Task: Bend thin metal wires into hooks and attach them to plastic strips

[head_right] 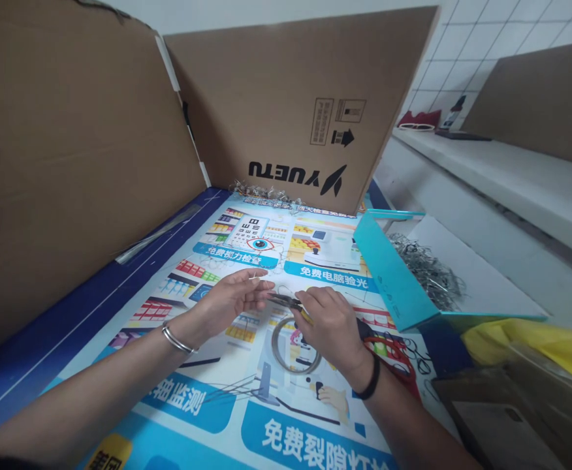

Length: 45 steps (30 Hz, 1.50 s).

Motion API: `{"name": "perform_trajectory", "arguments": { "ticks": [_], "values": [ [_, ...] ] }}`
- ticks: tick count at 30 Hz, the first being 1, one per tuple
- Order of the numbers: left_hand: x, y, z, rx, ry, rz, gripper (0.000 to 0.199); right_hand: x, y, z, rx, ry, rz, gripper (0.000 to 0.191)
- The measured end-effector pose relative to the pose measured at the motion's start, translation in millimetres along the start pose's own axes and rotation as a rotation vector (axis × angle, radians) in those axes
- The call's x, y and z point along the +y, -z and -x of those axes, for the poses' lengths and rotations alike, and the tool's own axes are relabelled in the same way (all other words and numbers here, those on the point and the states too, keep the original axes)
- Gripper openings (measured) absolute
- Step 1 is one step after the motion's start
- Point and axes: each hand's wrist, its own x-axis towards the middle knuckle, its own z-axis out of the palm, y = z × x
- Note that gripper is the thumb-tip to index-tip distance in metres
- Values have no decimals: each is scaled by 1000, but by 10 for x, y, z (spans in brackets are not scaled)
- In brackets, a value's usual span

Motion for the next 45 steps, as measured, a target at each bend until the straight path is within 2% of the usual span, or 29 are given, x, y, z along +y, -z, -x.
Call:
{"name": "perform_trajectory", "arguments": {
  "ticks": [4,22,26,34,45],
  "values": [
    [4,7,2,2,0,25,26,9,7,-11,8,7,18,19],
    [-86,84,-55,-5,-29,-12,20,12,81,-44,2,52,121,20],
    [-78,62,-33,-12,-24,-30,16,12,110,-51,14,89,202,21],
    [-114,-38,31,76,-25,-4,14,-62,177,-47,8,247,399,29],
    [-93,-97,89,87,2,19,11,-52,173,-28,12,261,406,26]
  ]
}}
